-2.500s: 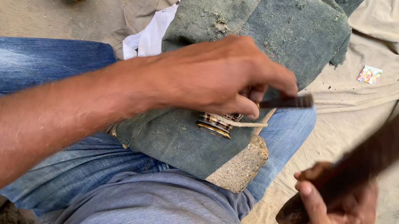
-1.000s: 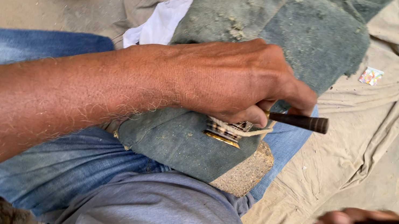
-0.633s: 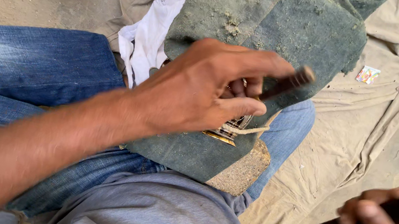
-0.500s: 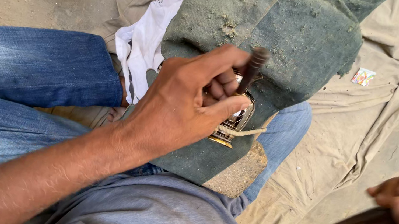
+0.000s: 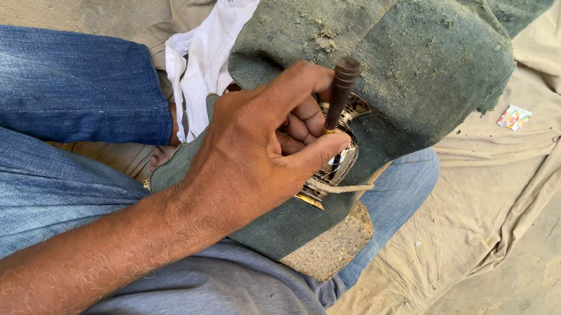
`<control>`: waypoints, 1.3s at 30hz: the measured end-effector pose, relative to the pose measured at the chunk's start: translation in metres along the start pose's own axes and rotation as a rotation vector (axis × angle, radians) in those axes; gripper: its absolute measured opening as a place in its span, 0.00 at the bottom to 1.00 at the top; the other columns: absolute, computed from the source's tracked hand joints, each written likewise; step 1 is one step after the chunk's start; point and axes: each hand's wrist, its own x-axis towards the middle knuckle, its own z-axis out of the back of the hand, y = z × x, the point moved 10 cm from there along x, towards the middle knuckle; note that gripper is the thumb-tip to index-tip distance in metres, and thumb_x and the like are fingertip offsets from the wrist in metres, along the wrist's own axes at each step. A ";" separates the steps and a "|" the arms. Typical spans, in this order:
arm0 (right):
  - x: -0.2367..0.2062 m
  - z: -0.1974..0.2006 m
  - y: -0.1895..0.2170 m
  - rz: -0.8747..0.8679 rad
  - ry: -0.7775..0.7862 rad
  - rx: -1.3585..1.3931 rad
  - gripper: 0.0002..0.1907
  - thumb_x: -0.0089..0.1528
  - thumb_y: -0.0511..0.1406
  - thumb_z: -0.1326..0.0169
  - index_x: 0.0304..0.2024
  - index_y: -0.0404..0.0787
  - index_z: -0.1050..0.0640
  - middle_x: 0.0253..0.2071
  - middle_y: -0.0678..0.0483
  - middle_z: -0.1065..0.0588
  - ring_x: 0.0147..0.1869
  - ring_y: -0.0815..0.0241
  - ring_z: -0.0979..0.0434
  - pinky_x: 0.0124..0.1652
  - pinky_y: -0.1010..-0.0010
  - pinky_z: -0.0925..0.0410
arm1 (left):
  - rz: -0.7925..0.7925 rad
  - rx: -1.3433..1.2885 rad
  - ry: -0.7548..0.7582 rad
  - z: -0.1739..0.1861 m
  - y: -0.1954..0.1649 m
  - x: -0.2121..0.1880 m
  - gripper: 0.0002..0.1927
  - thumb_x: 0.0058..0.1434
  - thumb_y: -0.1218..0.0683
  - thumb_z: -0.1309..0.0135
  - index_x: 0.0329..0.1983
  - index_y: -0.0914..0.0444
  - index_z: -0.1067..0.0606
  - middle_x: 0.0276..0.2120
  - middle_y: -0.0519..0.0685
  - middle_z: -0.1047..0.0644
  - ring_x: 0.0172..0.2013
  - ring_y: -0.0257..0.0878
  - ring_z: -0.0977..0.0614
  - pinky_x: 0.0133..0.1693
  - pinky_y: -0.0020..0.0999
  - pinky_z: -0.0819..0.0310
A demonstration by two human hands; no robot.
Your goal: The person uses a hammer and chisel to engrave a decorative pattern on a small metal vessel. They repeatedly strike the chisel against the vessel's surface while rotating it to create a continuous design.
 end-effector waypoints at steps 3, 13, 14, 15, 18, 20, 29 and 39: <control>0.003 0.002 0.011 0.174 -0.052 -0.051 0.04 0.68 0.30 0.45 0.46 0.35 0.24 0.38 0.47 0.25 0.40 0.57 0.21 0.44 0.68 0.24 | -0.064 0.083 0.043 -0.003 -0.010 0.002 0.22 0.64 0.59 0.33 0.58 0.61 0.28 0.33 0.45 0.23 0.33 0.28 0.17 0.33 0.21 0.17; -0.071 -0.046 -0.013 -0.857 0.293 0.137 0.10 0.73 0.34 0.43 0.46 0.31 0.20 0.32 0.36 0.22 0.27 0.46 0.25 0.33 0.56 0.26 | -0.083 0.149 0.298 -0.025 -0.018 0.024 0.21 0.59 0.60 0.34 0.56 0.60 0.25 0.32 0.49 0.18 0.31 0.36 0.14 0.31 0.31 0.19; -0.072 -0.040 -0.001 -0.753 0.217 0.185 0.09 0.71 0.34 0.41 0.45 0.32 0.21 0.32 0.39 0.22 0.28 0.49 0.24 0.34 0.59 0.25 | -0.066 0.167 0.321 -0.028 -0.016 0.025 0.21 0.59 0.60 0.35 0.56 0.60 0.25 0.31 0.49 0.18 0.30 0.36 0.14 0.30 0.31 0.19; -0.075 -0.035 0.014 -0.646 0.143 0.232 0.09 0.69 0.35 0.40 0.45 0.34 0.22 0.32 0.42 0.22 0.30 0.52 0.24 0.35 0.61 0.25 | -0.131 0.164 0.319 -0.028 -0.022 0.025 0.22 0.59 0.60 0.34 0.56 0.61 0.25 0.33 0.50 0.18 0.31 0.38 0.14 0.32 0.33 0.19; -0.089 -0.008 0.065 -0.330 -0.092 0.369 0.12 0.64 0.35 0.35 0.44 0.38 0.25 0.34 0.51 0.23 0.34 0.61 0.23 0.39 0.68 0.23 | -0.280 0.186 0.349 -0.030 -0.036 0.027 0.22 0.58 0.60 0.33 0.56 0.62 0.25 0.36 0.52 0.18 0.35 0.44 0.15 0.37 0.39 0.21; -0.104 0.000 0.075 -0.417 -0.242 0.576 0.13 0.60 0.32 0.34 0.44 0.39 0.25 0.34 0.53 0.23 0.33 0.62 0.23 0.36 0.68 0.25 | -0.317 0.242 0.412 -0.036 -0.038 0.028 0.21 0.57 0.60 0.33 0.54 0.61 0.23 0.32 0.53 0.19 0.35 0.49 0.16 0.39 0.45 0.22; -0.140 -0.036 0.121 -0.591 -0.547 0.875 0.11 0.56 0.20 0.37 0.38 0.33 0.24 0.35 0.49 0.23 0.36 0.61 0.22 0.38 0.68 0.25 | -0.581 0.261 0.688 -0.065 -0.053 0.032 0.23 0.49 0.56 0.29 0.49 0.61 0.21 0.32 0.55 0.18 0.36 0.54 0.15 0.35 0.48 0.23; -0.165 -0.055 0.151 -0.568 -0.713 0.480 0.13 0.57 0.19 0.34 0.39 0.29 0.24 0.38 0.45 0.23 0.39 0.54 0.21 0.41 0.63 0.27 | -0.599 0.297 0.972 -0.078 -0.061 0.024 0.15 0.50 0.60 0.36 0.43 0.59 0.20 0.28 0.51 0.18 0.33 0.51 0.16 0.31 0.49 0.25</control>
